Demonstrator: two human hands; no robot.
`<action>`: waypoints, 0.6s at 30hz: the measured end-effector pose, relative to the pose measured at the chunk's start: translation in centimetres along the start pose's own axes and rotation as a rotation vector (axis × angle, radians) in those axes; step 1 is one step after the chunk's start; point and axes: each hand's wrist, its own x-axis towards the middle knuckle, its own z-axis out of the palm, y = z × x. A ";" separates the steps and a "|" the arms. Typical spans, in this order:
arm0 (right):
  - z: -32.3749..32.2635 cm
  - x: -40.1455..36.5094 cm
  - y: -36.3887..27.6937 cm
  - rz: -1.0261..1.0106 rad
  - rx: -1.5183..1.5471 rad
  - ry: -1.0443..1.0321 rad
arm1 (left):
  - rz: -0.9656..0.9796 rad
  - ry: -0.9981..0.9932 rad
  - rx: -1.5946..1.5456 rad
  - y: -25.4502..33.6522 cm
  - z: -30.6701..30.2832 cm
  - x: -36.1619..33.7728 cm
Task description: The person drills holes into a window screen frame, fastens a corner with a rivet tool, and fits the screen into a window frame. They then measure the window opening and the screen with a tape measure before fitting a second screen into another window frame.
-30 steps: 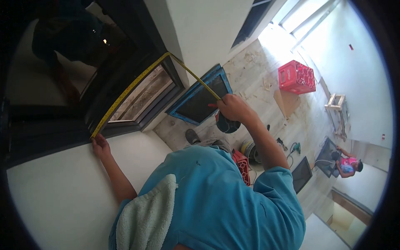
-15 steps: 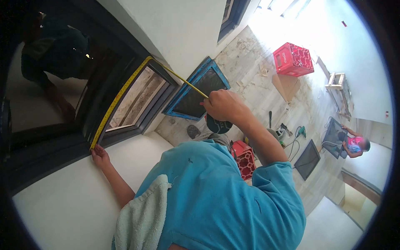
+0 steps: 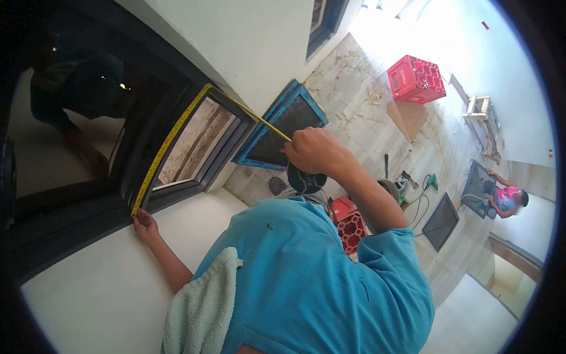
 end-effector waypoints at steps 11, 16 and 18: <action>-16.5 -8.3 -4.5 -0.573 -0.495 0.791 | 0.300 -0.685 -0.327 14.5 21.5 -11.9; -22.2 -9.3 -6.8 -0.525 -0.609 0.974 | 0.431 -0.796 -0.246 23.3 28.1 -12.2; -23.4 -9.8 -8.1 -0.496 -0.610 1.010 | 0.436 -0.786 -0.232 24.2 28.8 -12.3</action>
